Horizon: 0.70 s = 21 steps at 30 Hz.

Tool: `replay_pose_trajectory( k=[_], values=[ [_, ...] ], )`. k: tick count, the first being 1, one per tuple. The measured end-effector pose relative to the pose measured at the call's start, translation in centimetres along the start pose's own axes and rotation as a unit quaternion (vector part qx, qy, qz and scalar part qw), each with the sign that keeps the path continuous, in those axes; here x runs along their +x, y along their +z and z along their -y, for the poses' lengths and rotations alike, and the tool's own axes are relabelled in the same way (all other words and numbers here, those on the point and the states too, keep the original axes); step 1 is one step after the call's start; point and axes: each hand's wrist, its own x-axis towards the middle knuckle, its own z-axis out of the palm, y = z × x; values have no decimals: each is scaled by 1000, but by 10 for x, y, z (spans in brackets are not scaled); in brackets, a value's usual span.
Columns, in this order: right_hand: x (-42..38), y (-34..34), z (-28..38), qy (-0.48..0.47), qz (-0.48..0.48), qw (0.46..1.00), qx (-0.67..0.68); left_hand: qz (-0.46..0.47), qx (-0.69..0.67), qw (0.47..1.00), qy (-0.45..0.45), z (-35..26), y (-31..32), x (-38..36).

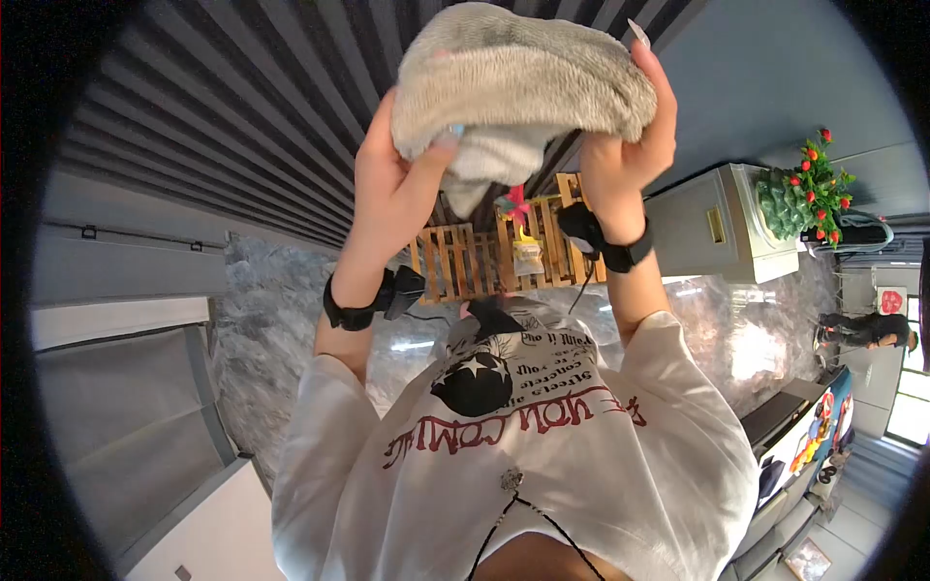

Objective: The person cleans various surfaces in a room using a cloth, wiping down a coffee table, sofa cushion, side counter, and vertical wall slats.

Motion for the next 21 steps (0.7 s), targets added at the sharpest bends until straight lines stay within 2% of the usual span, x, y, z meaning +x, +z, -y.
replay_pose_trajectory(
  k=[2, 4, 5, 6, 9, 12, 13, 14, 16, 17, 18, 19, 21],
  values=[
    [7, 11, -11, -16, -37, 999, 27, -105, -68, 982, 139, 1, 10, 23],
    [22, 22, -11, -60, -102, 992, 51, -79, -38, 981, 172, -1, 5, 44],
    [29, 19, -17, -73, -79, 994, -6, -68, -44, 976, 201, -3, 5, 55],
    [45, 21, -23, -146, -76, 985, 42, -57, -81, 966, 238, -11, 9, 69],
    [66, 30, -37, -196, -146, 969, -20, -27, -116, 935, 335, -19, 18, 102],
    [76, 47, -50, -222, -176, 951, -121, -19, 10, 895, 445, -7, 19, 132],
    [79, 52, -53, -231, -185, 943, -155, -46, 160, 881, 444, -2, 19, 136],
    [79, 56, -78, -235, -147, 937, -213, -31, 278, 865, 417, 3, 18, 135],
    [66, 63, -81, -286, -109, 901, -308, 12, 505, 774, 381, 6, 17, 134],
    [59, 67, -82, -314, -92, 877, -351, 62, 552, 754, 352, 6, 10, 133],
    [53, 63, -75, -233, -42, 905, -354, 115, 594, 728, 323, 7, 3, 133],
    [48, 63, -72, -149, 10, 923, -355, 121, 597, 702, 368, 18, 0, 133],
    [28, 67, -82, -97, -19, 953, -288, 130, 594, 679, 411, 62, 2, 128]
  ],
)
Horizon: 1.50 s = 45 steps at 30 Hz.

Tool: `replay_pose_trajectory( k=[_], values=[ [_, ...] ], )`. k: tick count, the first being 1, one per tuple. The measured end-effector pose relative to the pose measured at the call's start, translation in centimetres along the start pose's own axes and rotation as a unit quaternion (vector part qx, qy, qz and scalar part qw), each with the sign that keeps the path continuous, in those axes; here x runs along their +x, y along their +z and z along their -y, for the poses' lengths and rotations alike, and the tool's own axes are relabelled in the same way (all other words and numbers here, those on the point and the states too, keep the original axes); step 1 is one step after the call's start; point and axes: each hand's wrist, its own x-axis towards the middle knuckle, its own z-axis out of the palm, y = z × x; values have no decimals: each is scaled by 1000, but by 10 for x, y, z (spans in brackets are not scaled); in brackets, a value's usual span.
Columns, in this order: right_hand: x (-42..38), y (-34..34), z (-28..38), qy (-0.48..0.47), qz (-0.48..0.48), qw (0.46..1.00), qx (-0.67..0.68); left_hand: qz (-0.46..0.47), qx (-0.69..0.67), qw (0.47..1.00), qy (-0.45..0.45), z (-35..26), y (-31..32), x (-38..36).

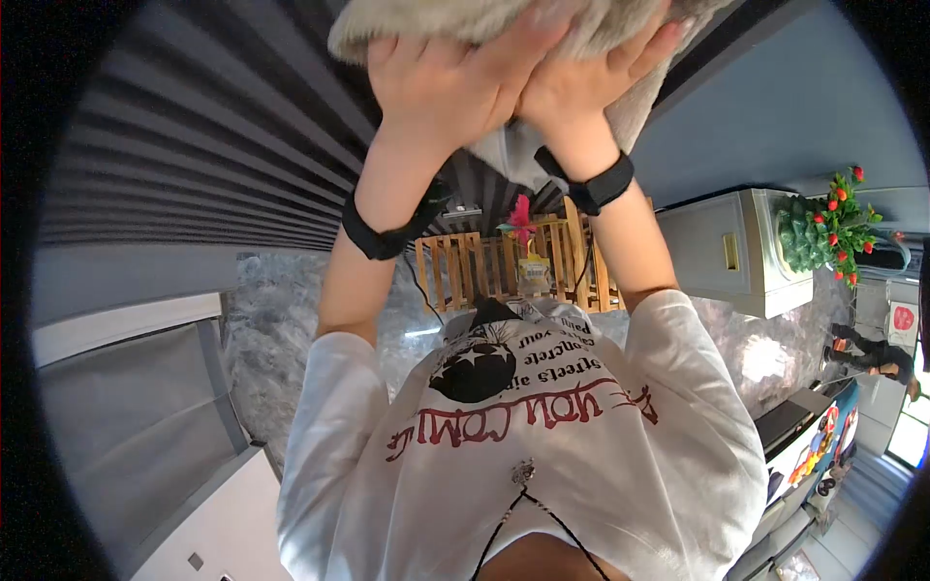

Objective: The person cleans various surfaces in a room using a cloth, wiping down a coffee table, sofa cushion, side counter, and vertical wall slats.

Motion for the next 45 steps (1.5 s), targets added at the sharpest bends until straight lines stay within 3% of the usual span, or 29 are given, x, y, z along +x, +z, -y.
replay_pose_trajectory(
  k=[1, 2, 4, 6, 7, 11, 13, 15, 18, 20, 21, 23, 25, 27, 29, 30, 33, 35, 37, 38, 40, 42, 45],
  values=[
    [-24, 2, -9, -30, 26, 999, -36, -100, 29, 992, -77, -10, 37, -17],
    [-36, 3, -16, -60, 50, 994, -71, -155, 33, 984, -87, -22, 35, -12],
    [-45, 7, -8, -63, -21, 996, -51, -264, 37, 958, -105, -47, 30, -2],
    [-109, 19, -20, -107, 57, 982, -147, -176, -168, 933, -265, -79, 51, -30],
    [-137, 21, -23, -124, 98, 972, -176, -149, -178, 937, -260, -91, 56, -43],
    [-213, 5, -29, -141, 210, 965, -72, -74, -162, 952, -249, -134, 76, -93],
    [-220, -5, -32, -146, 221, 964, -34, 79, -199, 938, -273, -152, 80, -113],
    [-227, -7, -37, -151, 286, 946, 8, 42, -204, 937, -279, -160, 90, -123],
    [-194, -14, -32, -142, 280, 949, -8, 6, -192, 940, -282, -160, 99, -109],
    [-172, -12, -39, -155, 247, 956, -42, -109, -200, 936, -269, -149, 95, -79],
    [-149, -15, -38, -158, 228, 959, -55, -53, -304, 891, -334, -155, 96, -78],
    [-99, -23, -37, -151, 207, 963, -88, -114, -311, 878, -345, -137, 75, -38],
    [-46, -33, -34, -98, 184, 973, -98, -229, -138, 923, -278, -112, 49, 8],
    [-20, -27, -42, -56, 151, 982, -97, -281, -213, 915, -198, -87, 38, 41],
    [-16, -20, -52, -61, 22, 997, -42, -297, -199, 913, -198, -90, 49, 56],
    [-22, -17, -56, -60, 22, 997, -49, -311, -178, 911, -204, -92, 53, 61],
    [-70, -3, -63, -39, -34, 998, -21, -253, -195, 920, -225, -113, 69, 36],
    [-119, 0, -66, -3, -9, 1000, 8, -181, -200, 939, -212, -127, 87, 5],
    [-189, 5, -80, -23, 82, 996, 16, -148, -181, 952, -199, -144, 107, -36],
    [-201, 4, -79, -24, 82, 996, 24, -127, -208, 953, -179, -151, 113, -55],
    [-209, 1, -71, -50, 67, 996, 4, -103, -227, 955, -163, -150, 99, -66],
    [-203, 5, -66, -53, 81, 995, -17, 12, -219, 960, -172, -142, 85, -67],
    [-166, 2, -44, -16, 93, 995, -13, -43, -168, 963, -207, -125, 72, -48]
  ],
)
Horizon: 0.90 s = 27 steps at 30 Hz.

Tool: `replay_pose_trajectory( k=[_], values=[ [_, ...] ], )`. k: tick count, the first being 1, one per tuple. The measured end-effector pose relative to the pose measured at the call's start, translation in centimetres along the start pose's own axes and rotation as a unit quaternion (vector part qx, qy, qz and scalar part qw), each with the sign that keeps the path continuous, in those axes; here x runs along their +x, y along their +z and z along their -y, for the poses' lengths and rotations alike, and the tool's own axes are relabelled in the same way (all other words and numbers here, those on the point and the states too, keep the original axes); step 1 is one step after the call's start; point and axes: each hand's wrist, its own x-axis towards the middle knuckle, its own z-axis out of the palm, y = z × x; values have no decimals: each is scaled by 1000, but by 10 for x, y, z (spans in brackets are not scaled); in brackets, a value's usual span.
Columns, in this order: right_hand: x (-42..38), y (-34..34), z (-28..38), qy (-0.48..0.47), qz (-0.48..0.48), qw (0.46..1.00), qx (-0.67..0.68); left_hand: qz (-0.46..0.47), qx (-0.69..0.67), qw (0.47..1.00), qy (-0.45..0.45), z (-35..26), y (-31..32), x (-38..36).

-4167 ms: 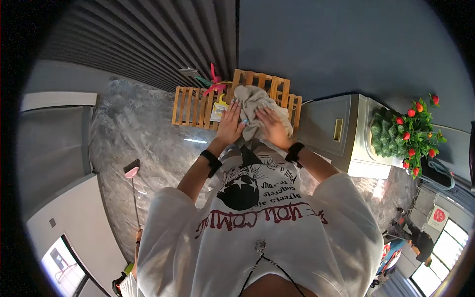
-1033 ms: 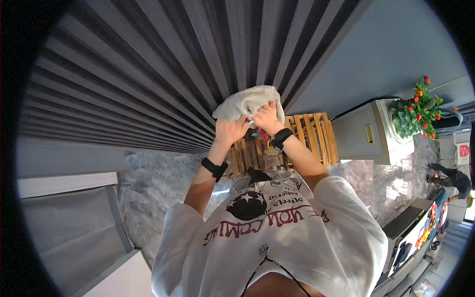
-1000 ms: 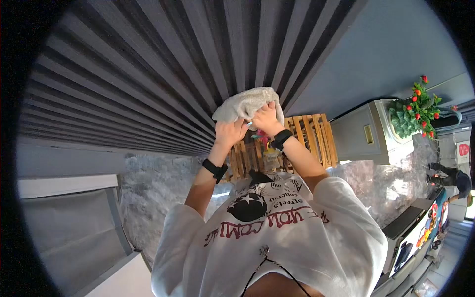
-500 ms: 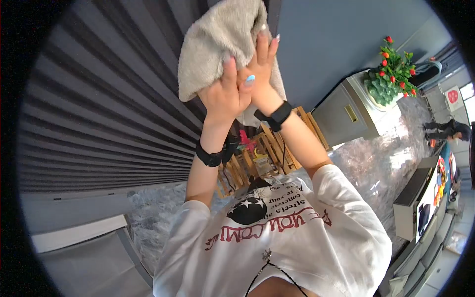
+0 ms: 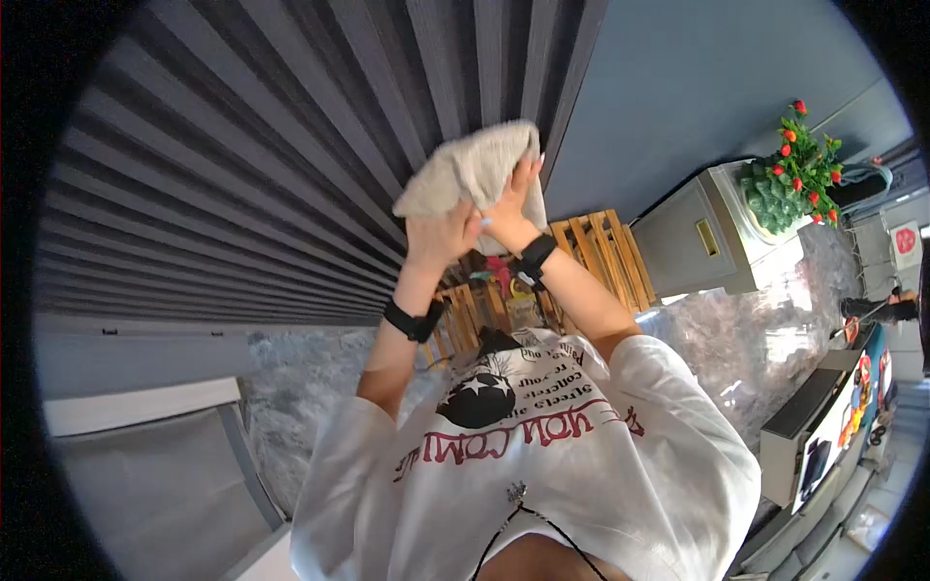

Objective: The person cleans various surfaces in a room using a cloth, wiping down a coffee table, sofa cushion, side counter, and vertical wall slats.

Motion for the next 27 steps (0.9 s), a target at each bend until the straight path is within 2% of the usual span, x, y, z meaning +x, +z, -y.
replay_pose_trajectory(
  k=[1, 4, 5, 7, 9, 11, 13, 15, 17, 19, 22, 24, 27],
  values=[
    [15, -3, 9, 39, 16, 999, -5, -44, 23, 999, -7, 0, -7, 12],
    [69, -17, 20, 57, -6, 997, 49, -104, 35, 994, 1, 5, -25, 37],
    [81, -24, 23, 51, 3, 999, 20, -117, 24, 993, 5, 7, -30, 41],
    [74, -23, 18, 41, 61, 997, 21, -92, 35, 995, -2, 8, -32, 39],
    [69, -30, 17, 25, 81, 996, 30, -75, 52, 996, -2, 8, -33, 34],
    [62, -36, 18, 4, 90, 995, 43, 9, 26, 999, -19, 5, -35, 26],
    [41, -38, 20, 7, 177, 982, 63, 14, 45, 997, -58, -2, -25, 7],
    [38, -34, 24, 10, 168, 980, 103, 20, 7, 992, -123, -9, -26, -5],
    [47, -41, 35, 63, 171, 969, 166, 36, -14, 990, -133, -8, -29, -19],
    [51, -39, 46, 76, 109, 966, 223, -21, 1, 991, -129, -11, -39, -16],
    [62, -39, 62, 91, 115, 953, 263, -73, 10, 993, -94, -4, -56, -4],
    [69, -35, 74, 20, 115, 953, 279, -100, 20, 991, -89, 3, -68, -11],
    [84, -30, 109, -7, 164, 947, 275, -81, -41, 983, -162, 18, -89, -30]
  ],
)
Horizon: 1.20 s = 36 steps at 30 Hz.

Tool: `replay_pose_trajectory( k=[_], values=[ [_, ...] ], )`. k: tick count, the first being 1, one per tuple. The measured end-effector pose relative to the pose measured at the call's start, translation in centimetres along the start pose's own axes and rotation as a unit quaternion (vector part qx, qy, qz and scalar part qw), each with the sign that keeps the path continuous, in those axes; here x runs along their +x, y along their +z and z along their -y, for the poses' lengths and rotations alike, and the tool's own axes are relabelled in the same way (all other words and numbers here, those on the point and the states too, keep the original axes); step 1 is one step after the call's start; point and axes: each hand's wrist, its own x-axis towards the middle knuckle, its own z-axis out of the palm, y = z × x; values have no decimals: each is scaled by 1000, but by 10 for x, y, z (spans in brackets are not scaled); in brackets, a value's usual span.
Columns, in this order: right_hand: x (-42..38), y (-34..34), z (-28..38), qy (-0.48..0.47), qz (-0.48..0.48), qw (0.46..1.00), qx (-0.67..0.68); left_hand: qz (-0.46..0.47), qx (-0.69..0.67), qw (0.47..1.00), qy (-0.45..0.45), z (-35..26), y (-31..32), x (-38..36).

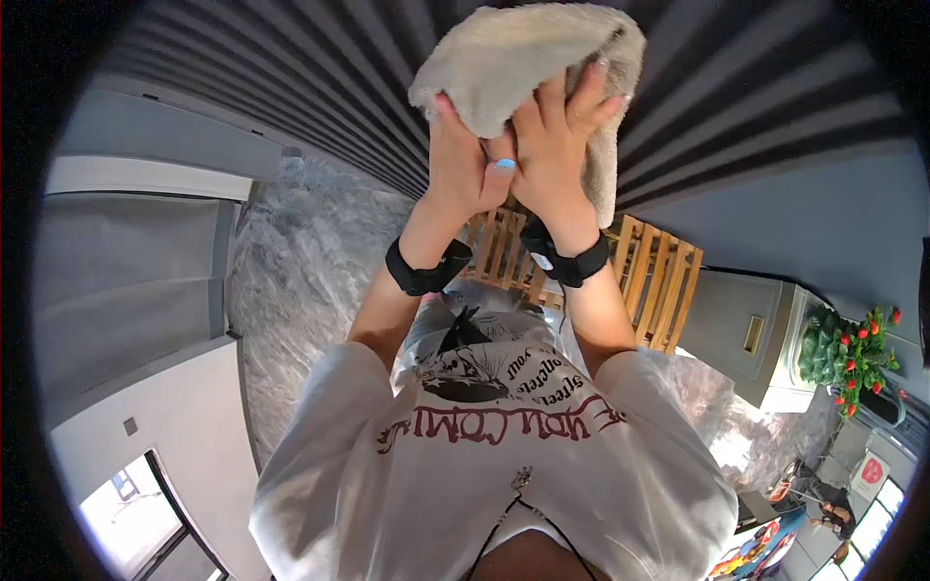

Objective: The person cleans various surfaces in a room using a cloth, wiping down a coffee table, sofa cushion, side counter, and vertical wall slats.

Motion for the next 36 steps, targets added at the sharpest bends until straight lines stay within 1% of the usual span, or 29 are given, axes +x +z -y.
replay_pose_trajectory(
  k=[2, 3, 4, 5, 6, 7, 8, 9, 10, 11, 12, 14, 16, 17, 18, 20, 21, 22, 28, 32, 34, 35, 36],
  values=[
    [5, 24, 19, -4, 2, 1000, 3, -105, -45, 993, -22, 18, -11, -14],
    [6, 38, 29, -6, 25, 1000, 6, -119, -14, 993, -15, 29, -21, -21],
    [8, 50, 38, -7, 48, 999, 9, -124, -15, 992, -16, 40, -33, -28],
    [8, 62, 46, 2, 87, 996, -28, -74, 13, 997, -17, 52, -47, -36],
    [7, 75, 52, 2, 87, 996, -31, -22, 40, 999, -16, 65, -65, -44],
    [3, 86, 57, 20, 67, 994, -85, 20, 54, 998, -25, 76, -83, -50],
    [0, 97, 58, 36, 45, 988, -140, 21, 47, 998, -23, 87, -106, -53],
    [-12, 109, 45, 73, 63, 988, -118, 56, -42, 996, -47, 89, -136, -45],
    [-13, 118, 44, 108, 55, 990, -70, 91, -133, 984, -74, 89, -167, -40],
    [-15, 126, 43, 143, 44, 989, -22, 87, -251, 963, -50, 93, -199, -37],
    [-12, 132, 50, 178, 5, 983, 53, 95, -359, 928, -29, 95, -230, -34],
    [-35, 160, 44, 275, 32, 958, 74, 111, -550, 828, 10, 93, -279, -27],
    [-5, 173, 60, 230, -114, 966, -21, 114, -677, 726, 41, 88, -309, -19],
    [11, 178, 68, 201, -186, 959, -68, 112, -724, 679, 51, 85, -318, -14],
    [25, 182, 73, 168, -260, 944, -113, 107, -752, 648, 59, 82, -324, -10],
    [32, 190, 74, 132, -329, 922, -156, 101, -798, 591, 71, 79, -334, -2],
    [31, 192, 70, 138, -305, 910, -246, 96, -813, 569, 76, 77, -337, 0],
    [29, 194, 67, 137, -298, 906, -267, 93, -825, 552, 80, 77, -339, 3],
    [18, 196, 70, 134, -262, 922, -252, 78, -869, 482, 80, 79, -347, 14],
    [20, 198, 68, 132, -252, 925, -253, 58, -883, 461, 67, 82, -353, 17],
    [20, 199, 68, 132, -245, 927, -250, 39, -884, 462, 63, 84, -354, 22],
    [21, 200, 68, 132, -243, 930, -244, 21, -879, 473, 61, 83, -354, 26],
    [20, 201, 68, 133, -240, 932, -239, 5, -880, 467, 89, 80, -342, 33]
  ],
)
